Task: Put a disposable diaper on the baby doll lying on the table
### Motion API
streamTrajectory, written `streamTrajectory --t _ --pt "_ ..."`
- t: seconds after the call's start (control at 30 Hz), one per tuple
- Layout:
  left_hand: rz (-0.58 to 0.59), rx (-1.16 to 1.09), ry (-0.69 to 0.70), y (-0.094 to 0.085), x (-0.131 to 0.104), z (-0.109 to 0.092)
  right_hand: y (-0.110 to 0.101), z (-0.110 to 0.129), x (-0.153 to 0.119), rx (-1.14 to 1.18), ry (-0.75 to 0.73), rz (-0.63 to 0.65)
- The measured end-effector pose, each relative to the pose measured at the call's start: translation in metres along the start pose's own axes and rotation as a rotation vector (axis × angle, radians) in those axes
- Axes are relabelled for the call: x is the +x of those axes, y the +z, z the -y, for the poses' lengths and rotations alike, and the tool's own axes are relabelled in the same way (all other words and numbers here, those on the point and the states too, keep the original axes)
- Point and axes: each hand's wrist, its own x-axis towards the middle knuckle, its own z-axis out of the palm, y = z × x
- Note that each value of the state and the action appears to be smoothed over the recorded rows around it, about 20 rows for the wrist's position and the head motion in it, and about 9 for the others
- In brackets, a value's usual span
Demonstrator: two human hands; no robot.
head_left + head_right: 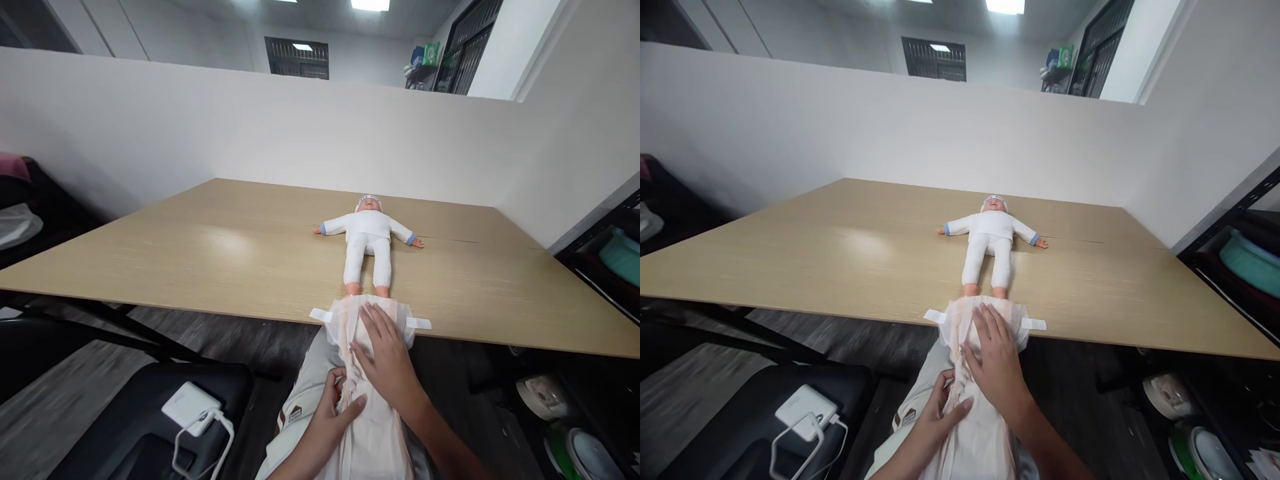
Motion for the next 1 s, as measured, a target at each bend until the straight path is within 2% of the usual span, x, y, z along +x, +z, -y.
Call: streamTrajectory --t 0.1,0.17,0.27,0.33,0.4,0.47,0.57,0.6,0.63,0.7,0.8,1.0 --pt "0.096 0.357 0.049 -0.025 -0.002 -0.029 0.015 -0.003 0.005 -0.046 -0.006 0.070" --pt "0.161 0.675 0.109 -0.043 -0.002 -0.065 0.020 -0.005 0.003 -0.064 -0.008 0.084" --pt "0.302 0.928 0.218 -0.061 0.004 -0.126 0.023 -0.007 0.001 -0.071 -0.007 0.081" --pt "0.235 1.037 0.371 -0.062 0.017 -0.159 0.022 -0.008 0.001 -0.077 -0.009 0.079" --pt "0.160 1.166 0.570 -0.056 0.041 -0.180 0.020 -0.008 0.002 -0.084 -0.017 0.081" --pt "0.144 1.339 0.713 -0.048 0.075 -0.190 0.018 -0.008 0.003 -0.085 -0.025 0.087" --pt "0.075 1.651 0.752 -0.037 0.133 -0.193 0.017 -0.009 0.003 -0.072 -0.038 0.093" --pt "0.088 1.736 0.761 -0.035 0.150 -0.192 0.016 -0.009 0.002 -0.068 -0.040 0.093" --pt "0.133 1.809 0.777 -0.032 0.166 -0.191 0.017 -0.009 0.002 -0.065 -0.040 0.092" --pt "0.298 1.901 0.830 -0.029 0.188 -0.189 0.018 -0.009 0.001 -0.063 -0.031 0.090" --pt "0.505 1.920 0.918 -0.025 0.206 -0.186 0.019 -0.006 0.000 -0.073 0.002 0.092" --pt "0.665 1.757 1.115 -0.025 0.222 -0.191 0.011 -0.009 0.002 -0.090 -0.042 0.126"
